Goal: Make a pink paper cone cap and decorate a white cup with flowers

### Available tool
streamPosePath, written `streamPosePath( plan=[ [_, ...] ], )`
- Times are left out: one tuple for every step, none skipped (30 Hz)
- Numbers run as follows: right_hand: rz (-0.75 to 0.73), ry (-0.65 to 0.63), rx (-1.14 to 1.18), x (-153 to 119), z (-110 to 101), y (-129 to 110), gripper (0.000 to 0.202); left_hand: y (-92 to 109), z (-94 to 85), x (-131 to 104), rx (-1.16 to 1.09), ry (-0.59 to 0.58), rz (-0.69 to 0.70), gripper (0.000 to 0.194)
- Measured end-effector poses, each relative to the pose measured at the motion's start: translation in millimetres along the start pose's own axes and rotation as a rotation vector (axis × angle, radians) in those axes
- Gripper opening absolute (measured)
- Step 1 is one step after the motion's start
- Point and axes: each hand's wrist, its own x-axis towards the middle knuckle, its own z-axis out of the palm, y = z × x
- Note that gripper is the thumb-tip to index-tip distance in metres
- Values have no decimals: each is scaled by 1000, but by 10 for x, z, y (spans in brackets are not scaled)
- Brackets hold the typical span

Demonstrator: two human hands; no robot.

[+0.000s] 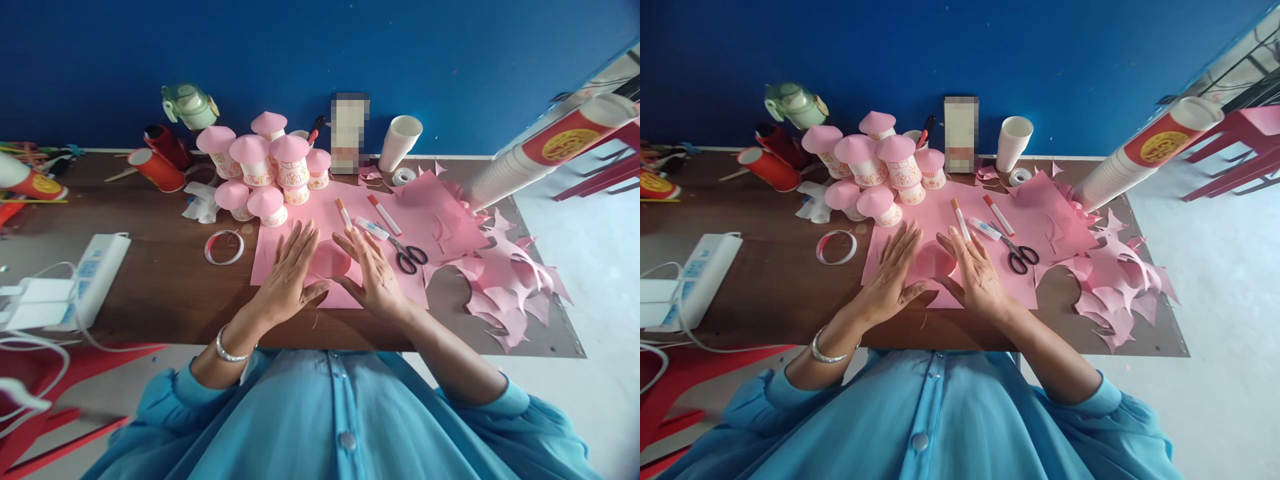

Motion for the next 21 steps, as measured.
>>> streamPosePath(
  plan=[
    [4, 11, 8, 9, 7, 2, 91, 0, 1, 27, 6, 2, 0, 93],
    [7, 15, 12, 18, 16, 7, 91, 0, 8, 55, 15, -1, -4, 92],
    [7, 15, 10, 25, 26, 15, 91, -1, 20, 82, 24, -9, -9, 91],
    [3, 15, 4, 29, 37, 26, 91, -3, 34, 107, 33, -23, -12, 90],
    [2, 14, -6, 30, 50, 37, 90, -5, 48, 128, 39, -41, -13, 87],
    [2, 14, -17, 28, 63, 49, 90, -8, 60, 144, 43, -59, -12, 84],
    [4, 17, -29, 24, 77, 60, 90, -10, 69, 156, 43, -76, -10, 81],
    [5, 19, -39, 19, 89, 68, 90, -10, 74, 164, 39, -91, -10, 79],
    [8, 19, -45, 15, 98, 72, 91, -10, 75, 169, 34, -104, -13, 78],
    [8, 18, -48, 12, 103, 73, 91, -7, 73, 172, 27, -116, -18, 77],
    [7, 15, -48, 12, 104, 69, 91, -4, 68, 174, 21, -124, -25, 76],
    [6, 11, -43, 16, 98, 61, 90, -1, 62, 174, 15, -131, -35, 74],
    [8, 7, -34, 21, 85, 52, 89, -2, 54, 174, 9, -137, -46, 73],
    [11, 7, -22, 28, 66, 42, 88, -8, 46, 172, 2, -141, -59, 72],
    [18, 13, -8, 33, 41, 35, 86, -21, 37, 167, -5, -140, -73, 72],
    [28, 26, 7, 37, 12, 32, 85, -42, 27, 157, -13, -135, -82, 72],
    [43, 46, 20, 35, -19, 34, 83, -72, 16, 141, -22, -124, -85, 73],
    [60, 71, 27, 28, -50, 44, 80, -109, 5, 119, -33, -109, -81, 75],
    [80, 96, 31, 14, -77, 60, 77, -151, -7, 92, -45, -90, -68, 79],
    [103, 117, 31, -5, -99, 82, 74, -194, -17, 60, -57, -74, -56, 84],
    [128, 132, 29, -30, -113, 108, 70, -235, -25, 26, -67, -62, -44, 89]
  ],
)
